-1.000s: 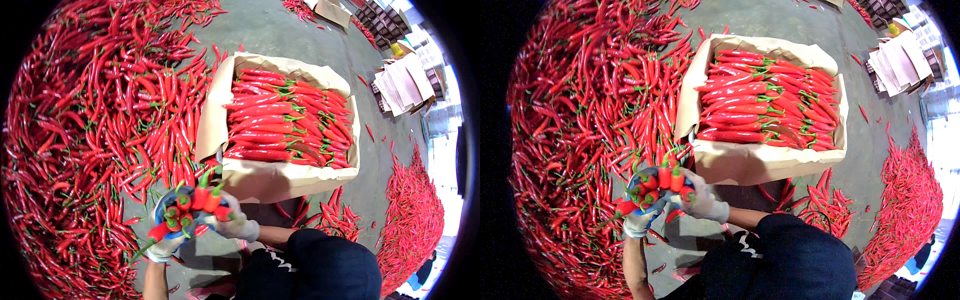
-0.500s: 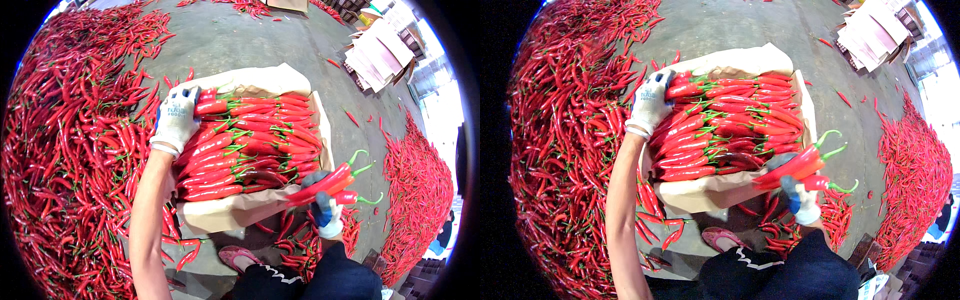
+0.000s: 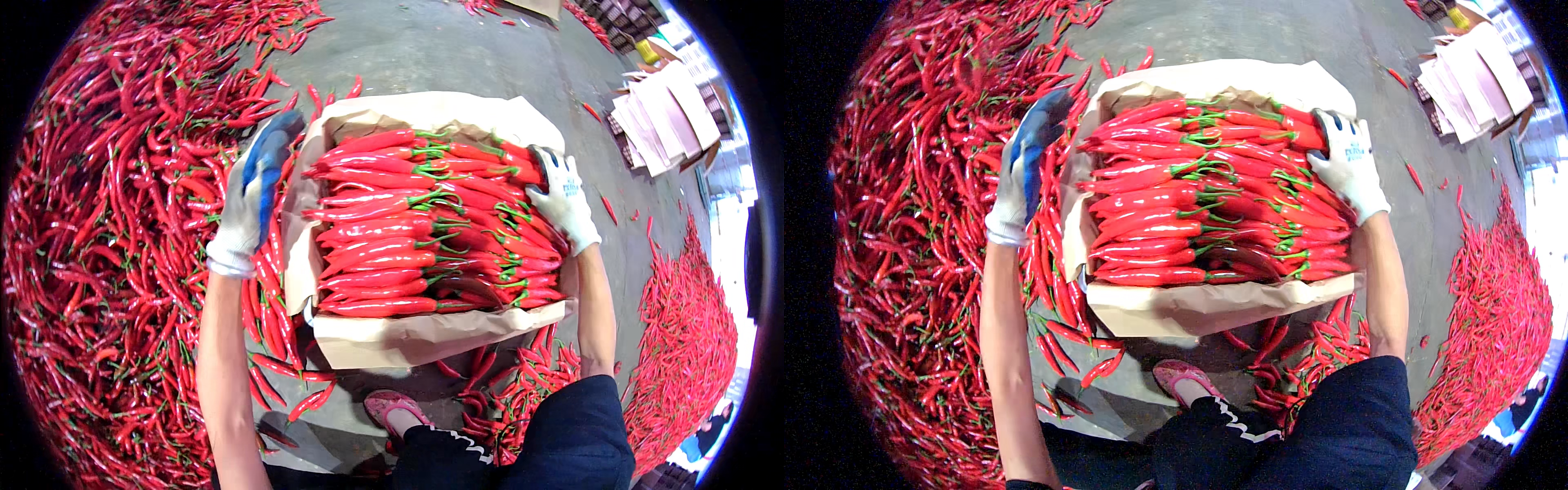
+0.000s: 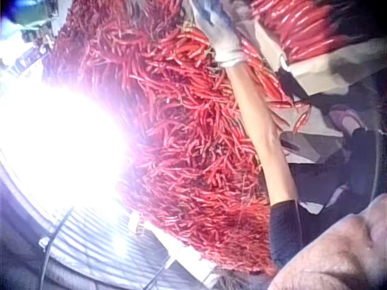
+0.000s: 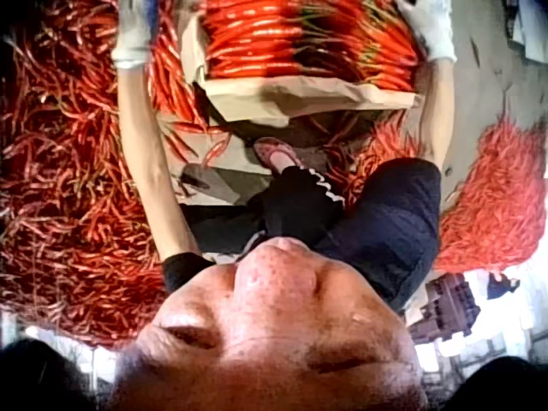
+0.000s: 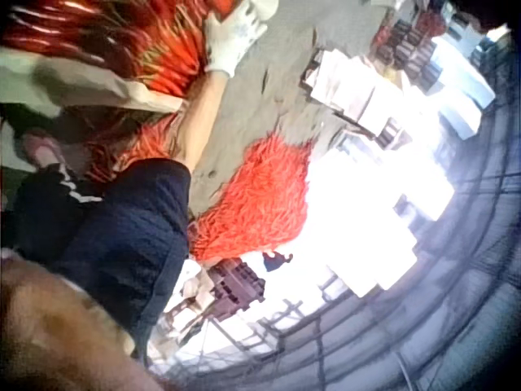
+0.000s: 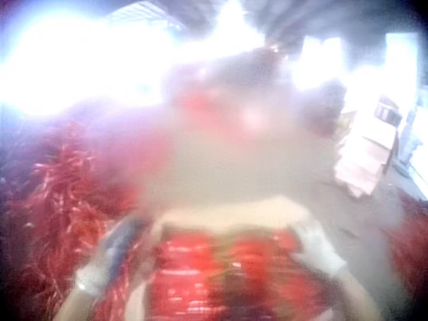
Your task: The person picks up groups of red chilies from a large pile on the floor and places them neatly into cardboard boxes.
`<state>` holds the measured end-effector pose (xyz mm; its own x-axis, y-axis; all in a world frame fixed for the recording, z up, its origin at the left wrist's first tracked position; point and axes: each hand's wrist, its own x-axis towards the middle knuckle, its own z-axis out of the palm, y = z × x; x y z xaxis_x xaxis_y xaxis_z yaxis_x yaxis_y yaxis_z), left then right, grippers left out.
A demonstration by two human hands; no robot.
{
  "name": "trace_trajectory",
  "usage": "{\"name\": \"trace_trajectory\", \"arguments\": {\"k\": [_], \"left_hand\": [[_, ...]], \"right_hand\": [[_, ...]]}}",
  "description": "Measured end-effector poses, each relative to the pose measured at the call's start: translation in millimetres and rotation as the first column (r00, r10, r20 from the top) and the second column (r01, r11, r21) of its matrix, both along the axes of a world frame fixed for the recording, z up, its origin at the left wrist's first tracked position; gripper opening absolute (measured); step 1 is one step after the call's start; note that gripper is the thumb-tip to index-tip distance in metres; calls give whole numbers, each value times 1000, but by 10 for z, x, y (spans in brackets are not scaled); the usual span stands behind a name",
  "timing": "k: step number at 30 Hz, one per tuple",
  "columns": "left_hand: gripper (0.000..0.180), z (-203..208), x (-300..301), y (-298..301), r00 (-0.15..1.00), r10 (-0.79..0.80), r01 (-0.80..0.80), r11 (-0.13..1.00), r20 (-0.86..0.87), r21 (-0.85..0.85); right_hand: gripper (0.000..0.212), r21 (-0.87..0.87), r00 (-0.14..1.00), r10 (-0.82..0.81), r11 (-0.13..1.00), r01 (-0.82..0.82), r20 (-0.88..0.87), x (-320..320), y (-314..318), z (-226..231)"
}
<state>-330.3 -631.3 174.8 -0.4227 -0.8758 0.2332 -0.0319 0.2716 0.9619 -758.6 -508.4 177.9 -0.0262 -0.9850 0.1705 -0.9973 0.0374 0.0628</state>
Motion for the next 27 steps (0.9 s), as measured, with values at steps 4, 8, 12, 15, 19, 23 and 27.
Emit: {"name": "trace_trajectory", "arguments": {"k": [4, 8, 12, 15, 19, 23, 27], "left_hand": [[61, -86, 455, 273, 993, 92, -91, 996, 72, -11], [49, -259, 512, 470, 978, 194, -192, 981, 75, -30], [53, -404, 431, 525, 990, 118, -116, 993, 74, -32], [54, -405, 102, 631, 989, 139, -141, 989, 52, 49], [68, -378, -65, 695, 896, 191, -104, 968, 401, -229], [70, -317, -159, 816, 779, 302, -58, 907, 549, -416], [70, -311, -251, 837, 801, 376, -109, 857, 467, -503]], "right_hand": [[72, 38, 911, 51, 997, -73, 409, -266, -15, -47], [54, -42, 886, -14, 998, 38, 464, -136, 107, 37], [32, -154, 865, 269, 962, -224, 425, 936, -153, 476], [39, -13, 823, 485, 864, -504, 296, 1614, -560, 587], [52, 5, 789, 588, 801, -598, 178, 2090, -1021, 84], [50, 178, 785, 619, 770, -613, 28, 2196, -1097, -24], [48, 213, 811, 575, 783, -584, 109, 2067, -1036, 106]]}}
